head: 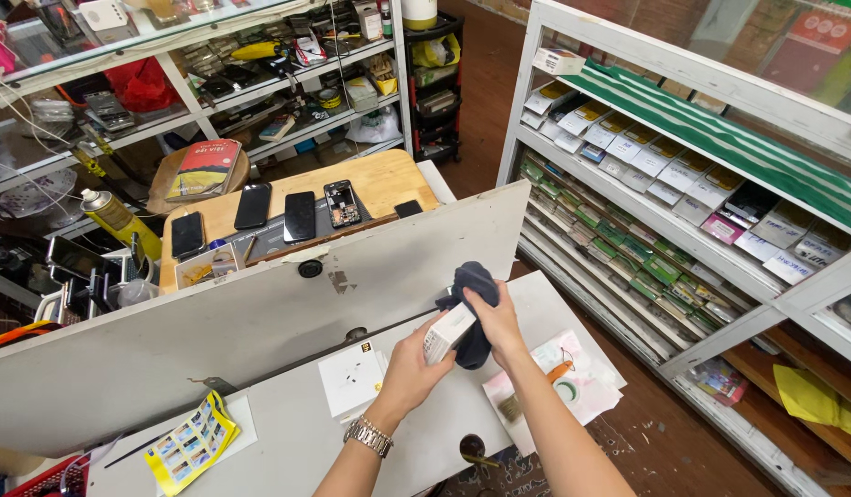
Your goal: The person wipes the surfaces of several small electronics boxes and phone cases with a dark cloth. The person picks up each item, wipes it, and places it back on the counter or into a display shelf.
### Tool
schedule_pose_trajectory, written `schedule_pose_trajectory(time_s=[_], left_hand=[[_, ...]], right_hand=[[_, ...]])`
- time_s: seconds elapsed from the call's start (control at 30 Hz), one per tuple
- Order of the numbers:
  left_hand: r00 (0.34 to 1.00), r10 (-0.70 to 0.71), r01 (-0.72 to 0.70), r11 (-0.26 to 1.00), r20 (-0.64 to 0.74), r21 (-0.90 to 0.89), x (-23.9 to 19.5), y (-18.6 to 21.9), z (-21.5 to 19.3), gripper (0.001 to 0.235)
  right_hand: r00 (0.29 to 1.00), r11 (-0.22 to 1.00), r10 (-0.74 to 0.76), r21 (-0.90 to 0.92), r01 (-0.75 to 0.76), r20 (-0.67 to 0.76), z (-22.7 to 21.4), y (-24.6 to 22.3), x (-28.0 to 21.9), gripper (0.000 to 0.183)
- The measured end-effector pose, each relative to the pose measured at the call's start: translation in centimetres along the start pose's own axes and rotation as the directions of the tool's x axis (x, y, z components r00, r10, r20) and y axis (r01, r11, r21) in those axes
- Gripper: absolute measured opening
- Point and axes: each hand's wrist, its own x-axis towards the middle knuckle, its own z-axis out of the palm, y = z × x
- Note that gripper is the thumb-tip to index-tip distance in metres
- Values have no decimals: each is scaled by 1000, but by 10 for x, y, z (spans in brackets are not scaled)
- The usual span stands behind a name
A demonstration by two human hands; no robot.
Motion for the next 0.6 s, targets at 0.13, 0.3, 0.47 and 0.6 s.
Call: schedule_pose_trajectory(time_s=[0.13,0.3,0.47,0.6], left_hand=[[999,-24,28,976,-23,216,5,-4,-3,64],[998,19,-11,993,-66,121,9,-8,8,54],[946,-317,310,835,62,-454,12,-13,1,44],[876,-482,352,646,-4,-677,30,-21,4,42]], right_hand=[[976,975,161,132,-181,148,0,-5,-13,42],[993,995,-56,-76,64,105,14,-1,-14,45],[979,938,195,281,-203,56,-8,-9,14,50],[952,912,193,315,-263,238,-3,2,7,58]])
